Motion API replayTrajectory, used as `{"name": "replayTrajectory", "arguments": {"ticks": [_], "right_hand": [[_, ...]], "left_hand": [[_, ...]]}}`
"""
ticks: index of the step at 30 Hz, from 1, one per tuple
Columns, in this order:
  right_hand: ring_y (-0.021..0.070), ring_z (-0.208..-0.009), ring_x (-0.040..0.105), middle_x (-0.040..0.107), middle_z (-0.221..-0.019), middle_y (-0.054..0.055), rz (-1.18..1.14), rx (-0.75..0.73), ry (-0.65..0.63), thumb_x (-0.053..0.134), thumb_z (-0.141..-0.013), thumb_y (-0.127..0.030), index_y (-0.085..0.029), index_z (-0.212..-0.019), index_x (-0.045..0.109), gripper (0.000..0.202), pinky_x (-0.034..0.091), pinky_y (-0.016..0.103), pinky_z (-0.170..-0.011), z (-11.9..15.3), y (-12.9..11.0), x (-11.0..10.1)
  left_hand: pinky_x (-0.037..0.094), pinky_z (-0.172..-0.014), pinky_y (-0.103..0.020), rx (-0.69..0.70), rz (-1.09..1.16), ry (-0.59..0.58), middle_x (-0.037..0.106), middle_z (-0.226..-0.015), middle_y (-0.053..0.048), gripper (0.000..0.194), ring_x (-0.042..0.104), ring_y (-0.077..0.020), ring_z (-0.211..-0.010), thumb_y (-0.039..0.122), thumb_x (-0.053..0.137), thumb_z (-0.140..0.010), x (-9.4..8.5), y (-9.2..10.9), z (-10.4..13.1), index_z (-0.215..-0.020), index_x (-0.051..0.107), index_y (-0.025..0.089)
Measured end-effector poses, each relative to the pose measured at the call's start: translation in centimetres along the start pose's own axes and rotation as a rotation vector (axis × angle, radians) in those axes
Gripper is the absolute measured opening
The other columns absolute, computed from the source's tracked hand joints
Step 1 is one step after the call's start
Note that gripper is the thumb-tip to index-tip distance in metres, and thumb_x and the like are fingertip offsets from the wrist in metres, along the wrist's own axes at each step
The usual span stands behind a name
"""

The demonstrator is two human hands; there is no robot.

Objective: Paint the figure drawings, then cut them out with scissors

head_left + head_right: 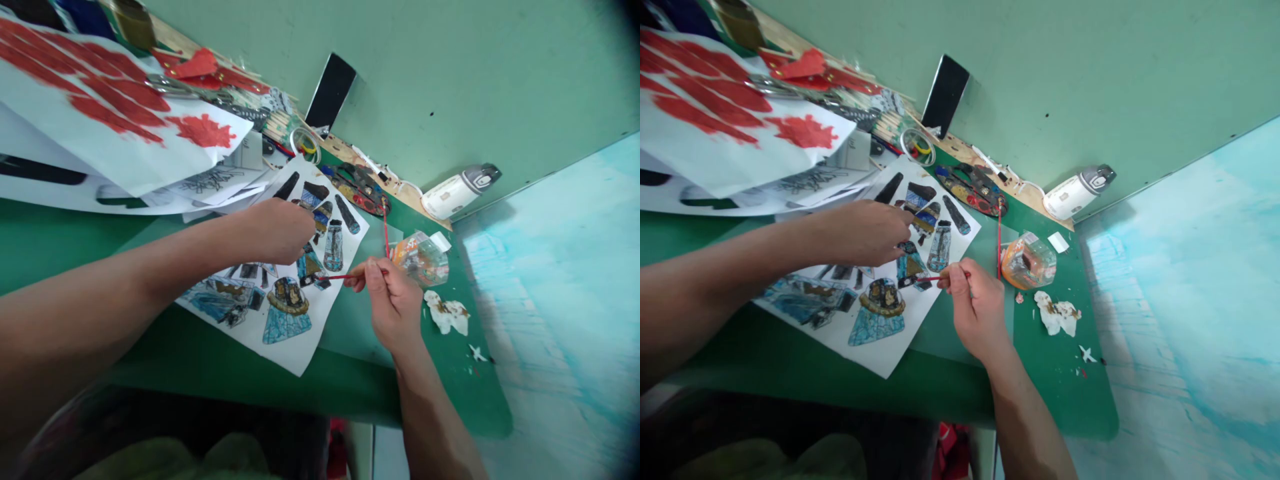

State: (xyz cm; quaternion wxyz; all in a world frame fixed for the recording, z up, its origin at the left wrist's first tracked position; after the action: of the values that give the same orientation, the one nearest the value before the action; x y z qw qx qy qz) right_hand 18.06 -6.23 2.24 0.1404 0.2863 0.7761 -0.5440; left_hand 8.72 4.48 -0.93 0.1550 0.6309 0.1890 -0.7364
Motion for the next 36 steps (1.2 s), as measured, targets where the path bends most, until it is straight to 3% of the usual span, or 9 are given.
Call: {"name": "replayTrajectory", "arguments": {"ticks": [11,17,25,32,36], "right_hand": [[0.0161,-0.069,0.067,0.066,-0.071,0.0,0.036,0.005,-0.052,0.044,-0.105,-0.026,-0.021,-0.081,0.062,0.03,0.05,0.03,-0.065,0.06,-0.16,0.45],[0.0156,-0.069,0.067,0.064,-0.071,0.0,0.006,-0.001,0.019,0.045,-0.105,-0.027,-0.022,-0.082,0.061,0.029,0.051,0.029,-0.065,0.04,-0.1,-0.25],[0.0165,-0.069,0.066,0.069,-0.072,0.001,0.086,0.001,-0.066,0.044,-0.105,-0.029,-0.022,-0.08,0.062,0.032,0.05,0.03,-0.065,-0.02,-0.19,0.53],[0.0154,-0.067,0.067,0.065,-0.07,0.0,0.018,-0.012,0.017,0.046,-0.105,-0.026,-0.022,-0.081,0.062,0.03,0.051,0.028,-0.063,0.01,-0.3,-0.2],[0.0156,-0.068,0.067,0.065,-0.071,0.0,0.027,-0.007,-0.002,0.045,-0.105,-0.025,-0.022,-0.081,0.062,0.029,0.05,0.029,-0.064,0.0,-0.21,0.04]], "left_hand": [[0.05,-0.073,-0.036,-0.006,-0.008,0.018,0.073,-0.108,-0.015,0.021,0.07,-0.0294,-0.095,0.025,0.057,-0.089,-0.01,-0.02,-0.1,-0.088,0.075,0.013],[0.049,-0.069,-0.036,-0.008,-0.009,0.013,0.073,-0.108,-0.014,0.022,0.07,-0.0303,-0.095,0.024,0.055,-0.09,-0.04,-0.02,0.01,-0.088,0.073,0.012],[0.049,-0.071,-0.035,-0.021,-0.007,0.002,0.073,-0.106,-0.015,0.023,0.069,-0.0288,-0.094,0.026,0.056,-0.09,0.13,0.0,-0.15,-0.088,0.075,0.013],[0.049,-0.071,-0.035,-0.024,-0.008,-0.012,0.073,-0.108,-0.016,0.026,0.069,-0.0281,-0.092,0.026,0.053,-0.092,0.05,-0.01,0.03,-0.092,0.076,0.012],[0.049,-0.072,-0.036,-0.025,-0.007,-0.003,0.073,-0.108,-0.015,0.026,0.069,-0.0286,-0.094,0.026,0.054,-0.092,-0.04,-0.01,-0.02,-0.091,0.076,0.013]]}}
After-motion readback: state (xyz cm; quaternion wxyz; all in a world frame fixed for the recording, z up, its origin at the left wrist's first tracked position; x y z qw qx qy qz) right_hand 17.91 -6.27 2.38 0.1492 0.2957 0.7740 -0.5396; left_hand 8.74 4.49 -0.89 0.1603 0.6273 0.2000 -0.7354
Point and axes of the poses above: each hand's wrist, its own z-axis away from the middle knuckle, its own x-axis out of the palm, y = z × x, the point moved 10 cm from there along -z, towards the middle knuckle
